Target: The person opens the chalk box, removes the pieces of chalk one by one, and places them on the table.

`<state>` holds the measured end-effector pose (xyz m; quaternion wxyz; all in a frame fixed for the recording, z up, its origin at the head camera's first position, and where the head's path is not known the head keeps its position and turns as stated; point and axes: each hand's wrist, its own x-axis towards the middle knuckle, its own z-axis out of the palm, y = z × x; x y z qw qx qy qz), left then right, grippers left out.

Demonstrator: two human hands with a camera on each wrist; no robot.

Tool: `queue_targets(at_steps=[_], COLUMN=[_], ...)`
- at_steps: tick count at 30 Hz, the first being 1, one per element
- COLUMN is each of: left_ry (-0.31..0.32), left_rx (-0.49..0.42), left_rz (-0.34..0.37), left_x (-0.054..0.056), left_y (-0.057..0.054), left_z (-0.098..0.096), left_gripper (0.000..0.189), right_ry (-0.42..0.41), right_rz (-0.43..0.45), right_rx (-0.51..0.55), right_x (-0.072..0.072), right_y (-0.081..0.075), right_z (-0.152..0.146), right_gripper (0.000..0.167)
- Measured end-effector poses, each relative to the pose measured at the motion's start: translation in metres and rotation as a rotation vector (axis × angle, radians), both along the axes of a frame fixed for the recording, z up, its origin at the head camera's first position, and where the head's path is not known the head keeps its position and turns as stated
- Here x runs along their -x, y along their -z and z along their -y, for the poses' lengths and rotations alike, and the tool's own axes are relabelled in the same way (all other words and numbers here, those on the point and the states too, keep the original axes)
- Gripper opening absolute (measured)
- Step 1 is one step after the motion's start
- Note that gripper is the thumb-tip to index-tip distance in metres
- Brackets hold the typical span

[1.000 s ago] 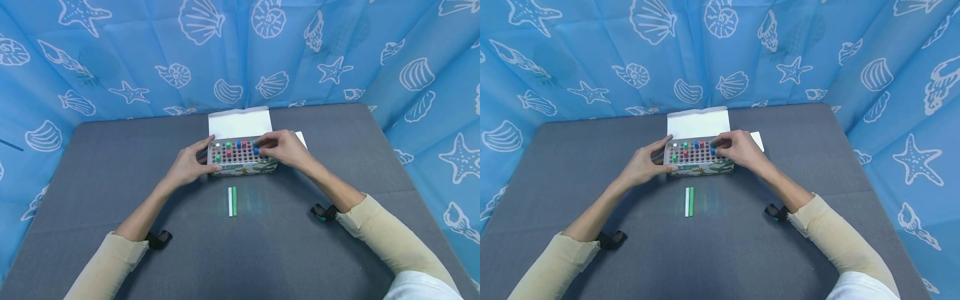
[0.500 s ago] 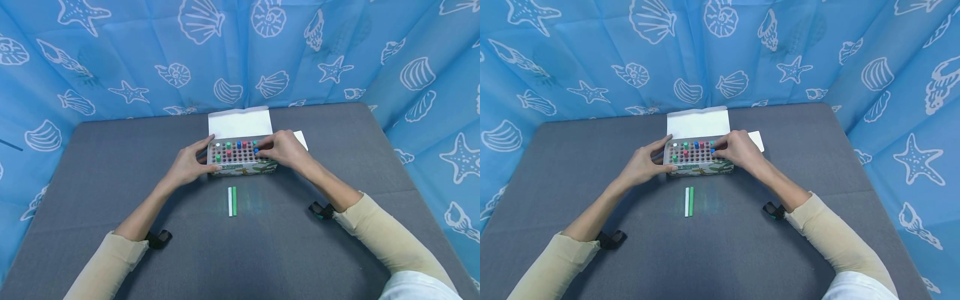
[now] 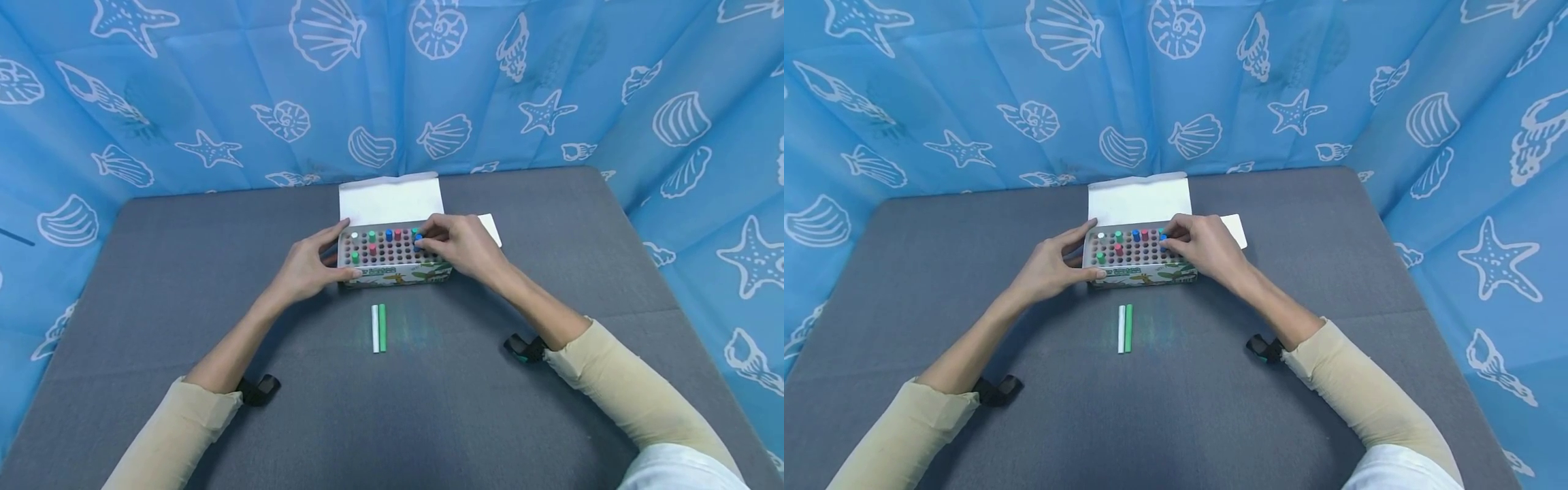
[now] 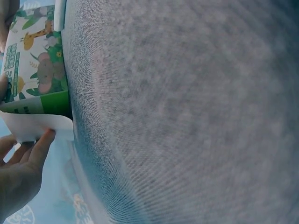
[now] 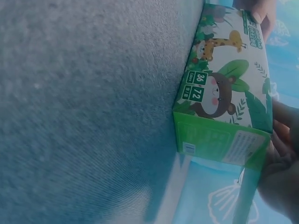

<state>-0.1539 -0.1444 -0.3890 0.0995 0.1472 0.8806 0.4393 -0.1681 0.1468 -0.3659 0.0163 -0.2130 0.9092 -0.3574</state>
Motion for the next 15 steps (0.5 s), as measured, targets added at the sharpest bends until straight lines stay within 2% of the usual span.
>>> queue_targets(at_steps=[9, 15], left_ry=[-0.005, -0.005], left_rx=[0.025, 0.005], left_rz=[-0.003, 0.005], left_x=[0.0005, 0.0], left_y=[-0.0002, 0.0002], left_z=[0.0002, 0.0007], left_gripper=[0.091, 0.091], right_ry=[-0.049, -0.042], right_rz=[-0.092, -0.143], right_rx=[0.097, 0.175], right_x=[-0.0019, -0.0027], right_y=[0.003, 0.0037], right_z=[-0.0014, -0.0008], right_gripper=[0.017, 0.018])
